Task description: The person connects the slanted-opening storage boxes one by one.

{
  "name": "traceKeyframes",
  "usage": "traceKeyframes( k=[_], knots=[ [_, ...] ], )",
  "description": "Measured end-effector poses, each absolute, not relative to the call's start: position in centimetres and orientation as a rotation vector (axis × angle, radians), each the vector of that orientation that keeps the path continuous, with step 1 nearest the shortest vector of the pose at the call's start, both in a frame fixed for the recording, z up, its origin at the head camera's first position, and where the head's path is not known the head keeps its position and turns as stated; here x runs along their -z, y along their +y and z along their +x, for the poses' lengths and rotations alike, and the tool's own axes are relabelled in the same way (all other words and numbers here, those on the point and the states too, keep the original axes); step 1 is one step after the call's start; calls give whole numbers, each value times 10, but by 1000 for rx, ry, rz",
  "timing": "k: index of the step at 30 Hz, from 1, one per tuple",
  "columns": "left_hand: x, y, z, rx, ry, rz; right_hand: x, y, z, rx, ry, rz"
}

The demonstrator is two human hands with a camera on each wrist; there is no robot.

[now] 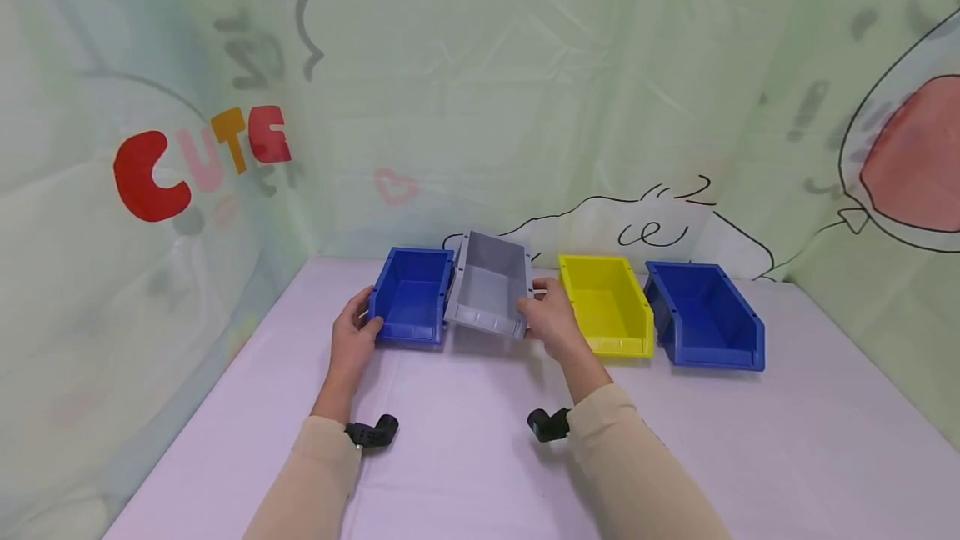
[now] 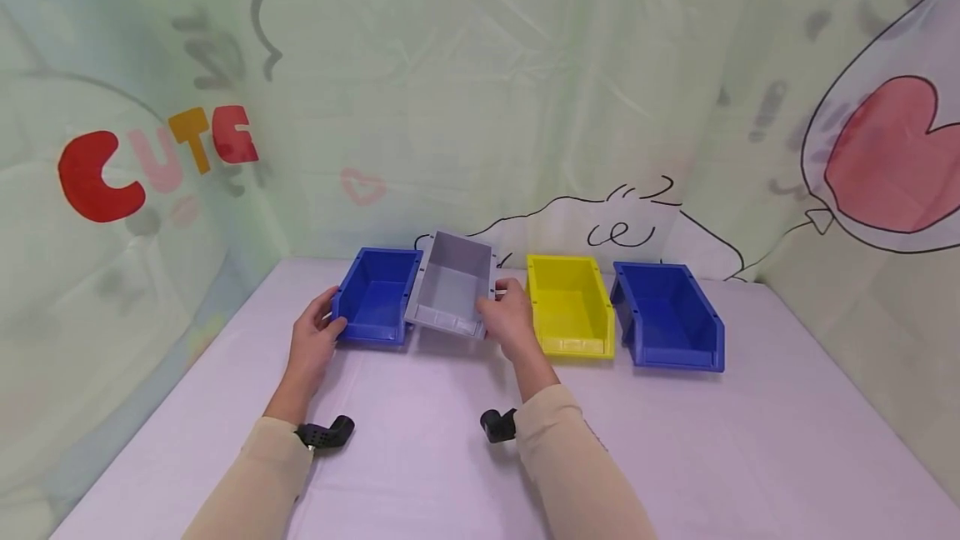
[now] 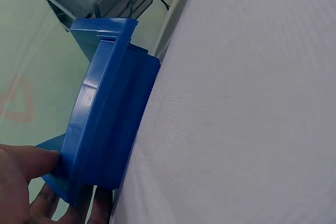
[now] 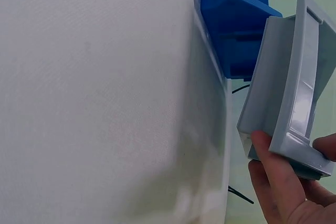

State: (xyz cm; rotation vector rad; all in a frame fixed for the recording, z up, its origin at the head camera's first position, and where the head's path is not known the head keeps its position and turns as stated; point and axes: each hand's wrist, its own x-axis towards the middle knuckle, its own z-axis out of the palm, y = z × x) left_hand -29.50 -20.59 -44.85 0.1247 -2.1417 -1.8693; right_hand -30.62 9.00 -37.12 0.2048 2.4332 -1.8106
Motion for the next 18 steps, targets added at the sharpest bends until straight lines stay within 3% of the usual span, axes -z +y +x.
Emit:
traceKeyframes(
  k=[18],
  knots=[
    [447, -206, -294, 1888, -2153, 135, 368, 87, -308, 1730, 2514, 172]
  ],
)
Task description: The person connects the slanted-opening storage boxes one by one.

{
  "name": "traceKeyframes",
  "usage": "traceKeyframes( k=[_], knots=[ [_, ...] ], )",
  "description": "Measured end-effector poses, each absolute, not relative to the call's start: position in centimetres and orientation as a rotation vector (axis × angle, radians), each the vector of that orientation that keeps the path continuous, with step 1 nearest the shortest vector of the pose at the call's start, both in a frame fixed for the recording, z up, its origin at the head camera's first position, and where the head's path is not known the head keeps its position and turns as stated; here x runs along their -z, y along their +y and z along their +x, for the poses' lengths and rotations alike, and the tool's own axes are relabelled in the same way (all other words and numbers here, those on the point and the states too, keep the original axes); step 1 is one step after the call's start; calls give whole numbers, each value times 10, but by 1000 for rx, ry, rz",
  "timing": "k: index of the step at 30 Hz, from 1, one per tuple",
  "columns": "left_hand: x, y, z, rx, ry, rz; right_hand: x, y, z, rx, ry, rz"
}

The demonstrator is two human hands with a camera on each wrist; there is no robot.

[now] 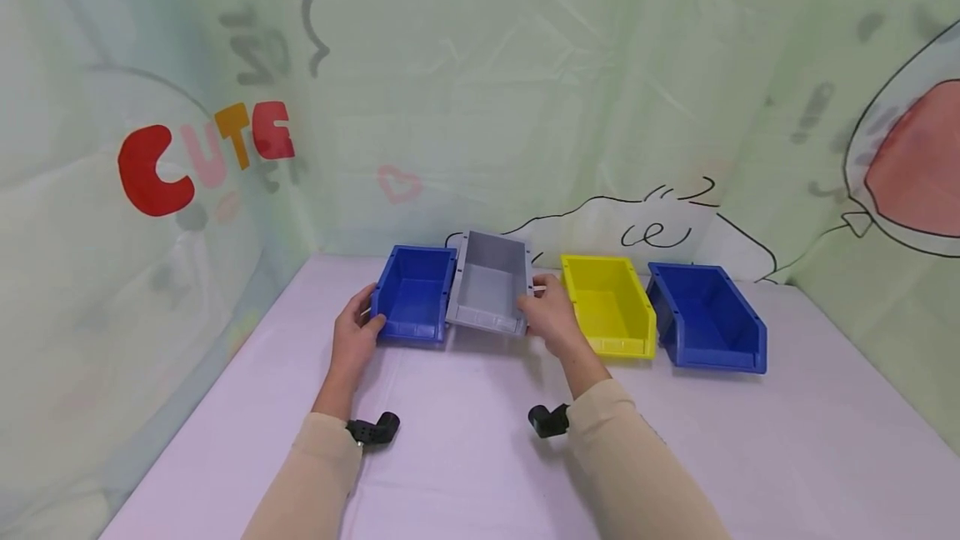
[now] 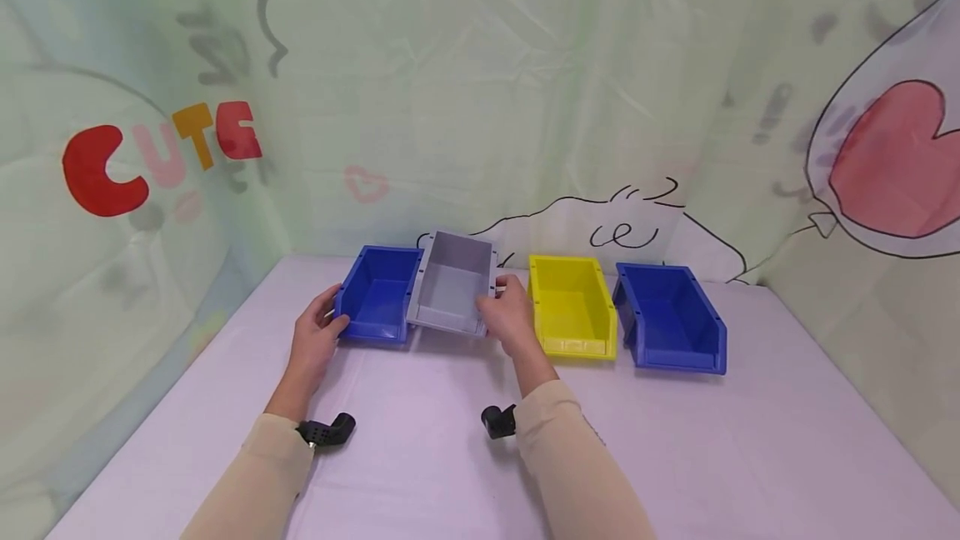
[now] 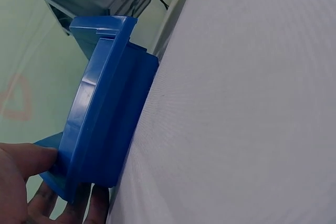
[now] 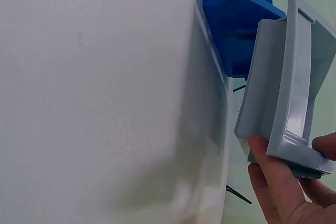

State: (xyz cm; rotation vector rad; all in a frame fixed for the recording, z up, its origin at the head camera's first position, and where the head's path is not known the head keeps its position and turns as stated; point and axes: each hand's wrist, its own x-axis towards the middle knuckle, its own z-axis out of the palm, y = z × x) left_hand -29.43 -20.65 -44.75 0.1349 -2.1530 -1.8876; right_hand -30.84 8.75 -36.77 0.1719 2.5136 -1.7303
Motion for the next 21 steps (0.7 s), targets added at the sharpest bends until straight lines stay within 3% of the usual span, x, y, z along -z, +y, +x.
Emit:
traceKeyframes(
  k=[21],
  knots=[
    [447, -207, -295, 1890, -2173, 145, 352, 88, -309, 1414, 2785, -27]
  ],
)
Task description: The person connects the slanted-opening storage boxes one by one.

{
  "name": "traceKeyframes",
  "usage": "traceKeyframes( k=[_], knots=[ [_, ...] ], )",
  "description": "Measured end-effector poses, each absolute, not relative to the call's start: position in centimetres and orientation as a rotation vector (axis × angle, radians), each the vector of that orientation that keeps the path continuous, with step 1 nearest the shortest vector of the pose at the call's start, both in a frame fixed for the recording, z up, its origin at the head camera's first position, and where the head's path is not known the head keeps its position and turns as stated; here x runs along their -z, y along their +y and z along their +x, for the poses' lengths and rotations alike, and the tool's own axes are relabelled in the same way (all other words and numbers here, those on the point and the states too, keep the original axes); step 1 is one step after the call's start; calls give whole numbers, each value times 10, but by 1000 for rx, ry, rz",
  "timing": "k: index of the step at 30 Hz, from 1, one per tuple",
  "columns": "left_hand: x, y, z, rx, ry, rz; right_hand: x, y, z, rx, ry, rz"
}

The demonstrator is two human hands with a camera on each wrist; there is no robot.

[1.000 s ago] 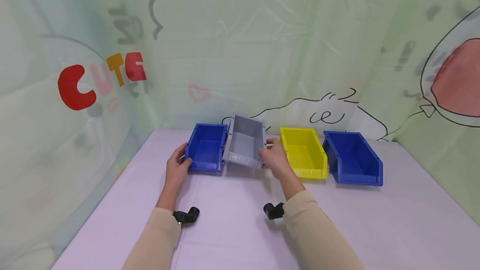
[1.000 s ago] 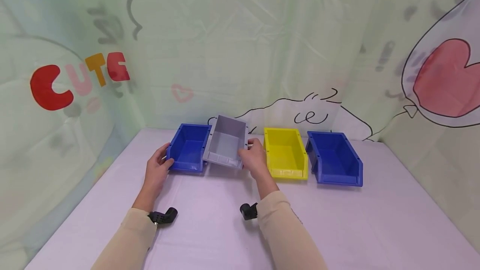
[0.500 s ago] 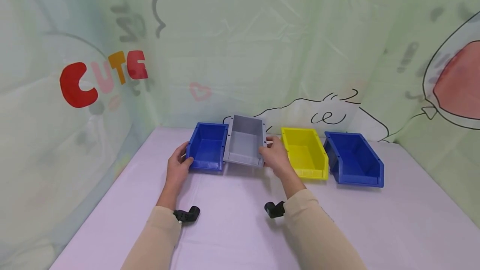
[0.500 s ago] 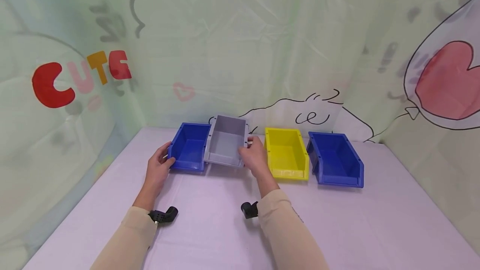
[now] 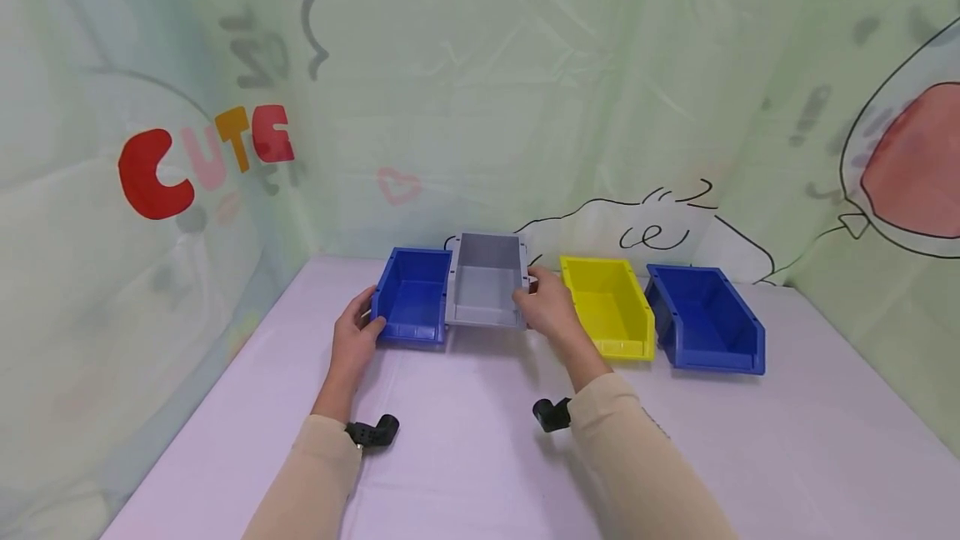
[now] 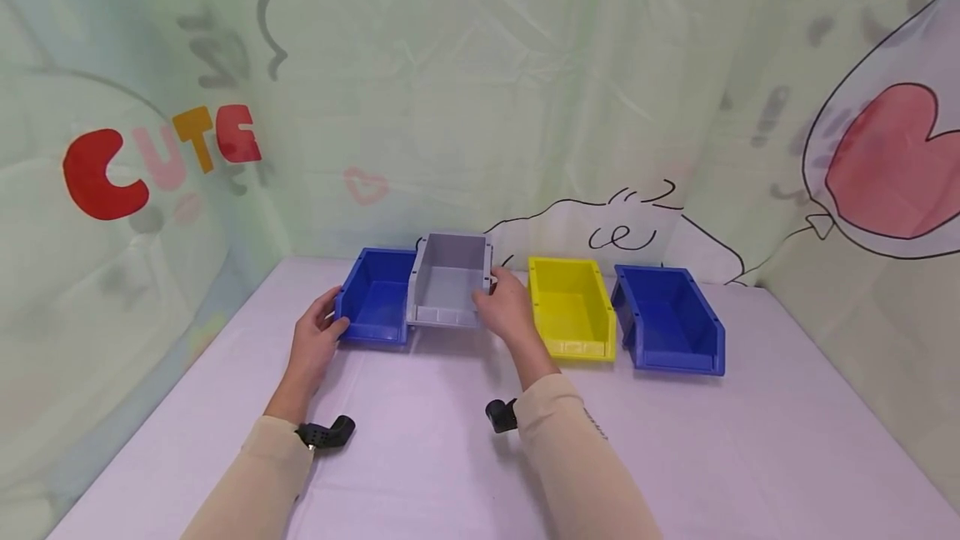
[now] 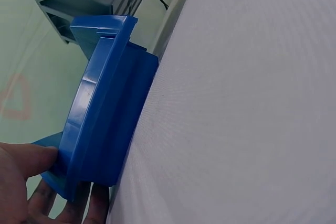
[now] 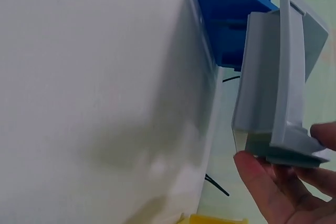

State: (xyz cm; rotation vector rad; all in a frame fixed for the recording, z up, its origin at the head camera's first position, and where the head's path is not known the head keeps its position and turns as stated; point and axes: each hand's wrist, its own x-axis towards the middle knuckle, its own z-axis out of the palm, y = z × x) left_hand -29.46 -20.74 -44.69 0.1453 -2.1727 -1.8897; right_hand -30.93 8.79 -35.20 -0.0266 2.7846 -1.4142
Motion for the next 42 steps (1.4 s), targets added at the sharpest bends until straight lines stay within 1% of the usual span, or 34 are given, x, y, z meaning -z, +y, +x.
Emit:
traceKeyframes(
  k=[5, 8, 13, 23, 31, 37, 42],
  knots=[
    [447, -208, -295, 1888, -2168, 130, 350, 89, -310, 1328, 2802, -85],
    [448, -208, -295, 1891, -2164, 126, 349, 90, -310, 1302, 2805, -75],
    [447, -207, -294, 1898, -2175, 125, 349, 91, -310, 1327, 2772, -56],
    [446, -208, -294, 1879, -2205, 122, 352, 86, -309, 1319, 2926, -141],
    [451, -208, -296, 1881, -2200, 103, 346, 69, -302, 1095, 3190, -428],
    [453, -209, -297, 1881, -2190, 73, 346, 60, -300, 1017, 3200, -690],
    [450, -209, -295, 1876, -2181, 76, 352, 50, -298, 888, 3220, -789]
  ],
)
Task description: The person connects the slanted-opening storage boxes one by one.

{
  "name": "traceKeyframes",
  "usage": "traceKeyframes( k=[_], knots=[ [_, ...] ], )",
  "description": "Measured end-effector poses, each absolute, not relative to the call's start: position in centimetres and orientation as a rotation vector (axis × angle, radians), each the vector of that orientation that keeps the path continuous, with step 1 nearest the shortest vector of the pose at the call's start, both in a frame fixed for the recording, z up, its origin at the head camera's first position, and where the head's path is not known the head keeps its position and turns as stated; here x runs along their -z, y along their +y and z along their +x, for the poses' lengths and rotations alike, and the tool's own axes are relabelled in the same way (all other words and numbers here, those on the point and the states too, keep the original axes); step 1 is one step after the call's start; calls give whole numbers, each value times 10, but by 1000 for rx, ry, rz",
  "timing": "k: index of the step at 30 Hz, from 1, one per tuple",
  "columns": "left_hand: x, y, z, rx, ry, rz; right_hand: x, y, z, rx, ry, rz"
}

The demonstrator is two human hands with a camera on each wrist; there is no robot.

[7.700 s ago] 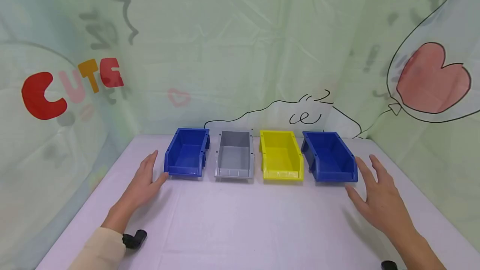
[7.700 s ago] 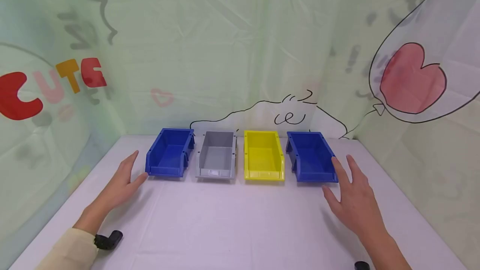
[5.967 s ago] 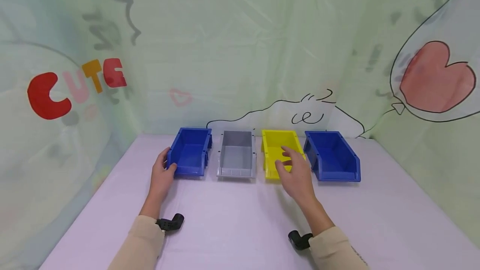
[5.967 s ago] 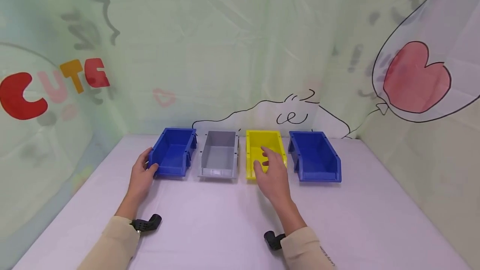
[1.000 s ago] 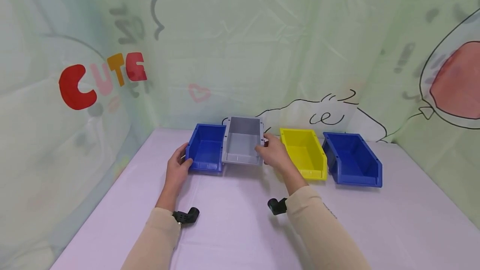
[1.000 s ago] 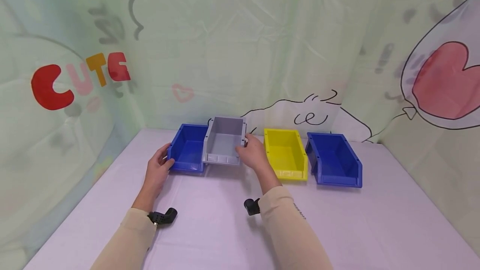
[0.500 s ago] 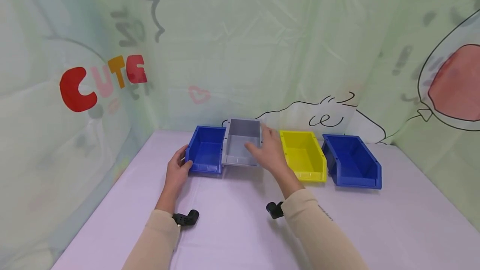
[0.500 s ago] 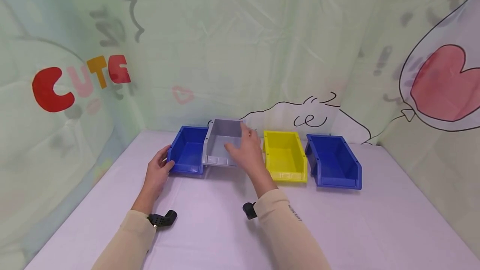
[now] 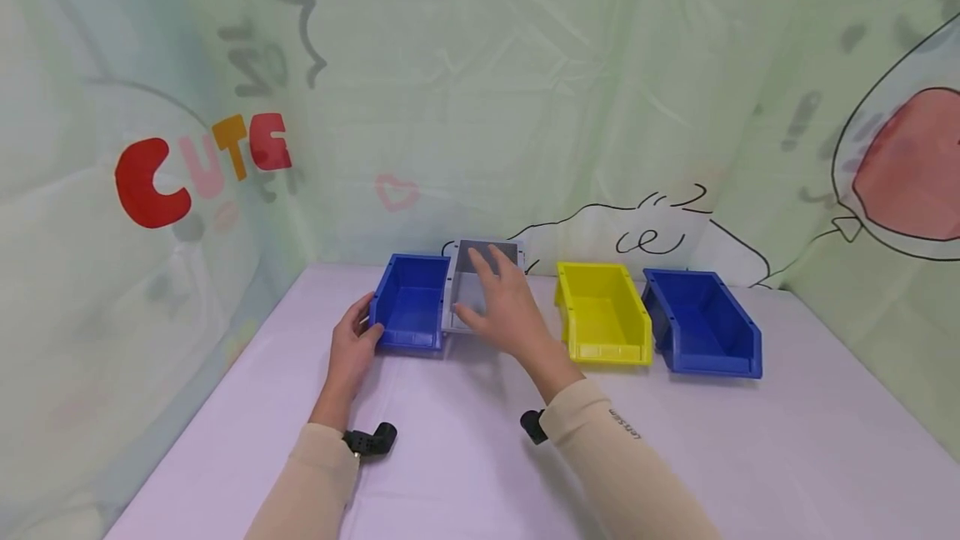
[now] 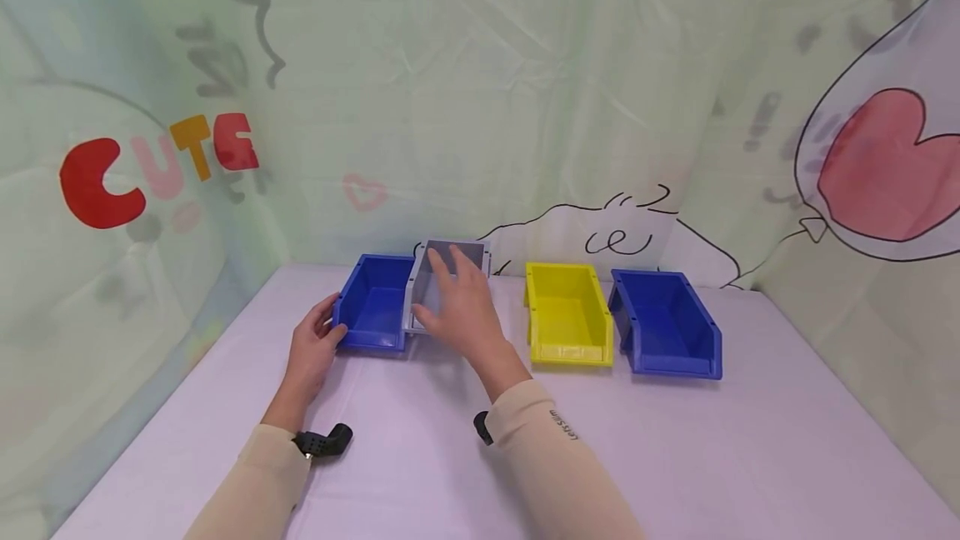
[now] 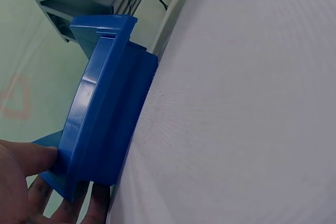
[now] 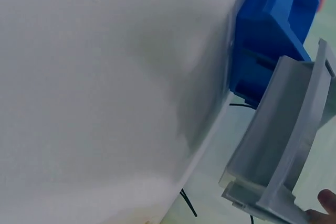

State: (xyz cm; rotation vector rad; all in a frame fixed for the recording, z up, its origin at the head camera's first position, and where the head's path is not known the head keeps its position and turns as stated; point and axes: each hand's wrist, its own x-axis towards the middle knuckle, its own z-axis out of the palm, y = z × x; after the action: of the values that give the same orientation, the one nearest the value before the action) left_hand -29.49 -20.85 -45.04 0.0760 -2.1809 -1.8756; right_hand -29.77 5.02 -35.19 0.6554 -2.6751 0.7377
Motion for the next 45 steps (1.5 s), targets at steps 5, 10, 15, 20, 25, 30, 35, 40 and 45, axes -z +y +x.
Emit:
traceKeyframes(
  k=[5, 10, 15, 20, 25, 30, 35, 40, 45],
  knots=[
    [449, -207, -295, 1880, -2178, 82, 355, 42, -296, -716, -2742, 670],
    [450, -206, -296, 1859, -2190, 74, 355, 34, -297, -660, -2814, 699],
    [451, -206, -296, 1863, -2190, 75, 356, 28, -300, -615, -2843, 745],
    [451, -206, -295, 1864, -2196, 72, 360, 24, -302, -590, -2871, 766],
    [450, -208, -294, 1863, -2193, 80, 362, 22, -302, -600, -2874, 777],
    [453, -210, -293, 1866, -2192, 77, 363, 21, -302, -588, -2898, 775],
    [454, -209, -293, 1872, -2185, 66, 363, 20, -301, -563, -2921, 776],
    [454, -209, -293, 1860, -2197, 65, 362, 20, -302, -553, -2942, 780],
    [451, -208, -293, 1851, -2195, 69, 362, 20, -303, -548, -2943, 781]
  ],
)
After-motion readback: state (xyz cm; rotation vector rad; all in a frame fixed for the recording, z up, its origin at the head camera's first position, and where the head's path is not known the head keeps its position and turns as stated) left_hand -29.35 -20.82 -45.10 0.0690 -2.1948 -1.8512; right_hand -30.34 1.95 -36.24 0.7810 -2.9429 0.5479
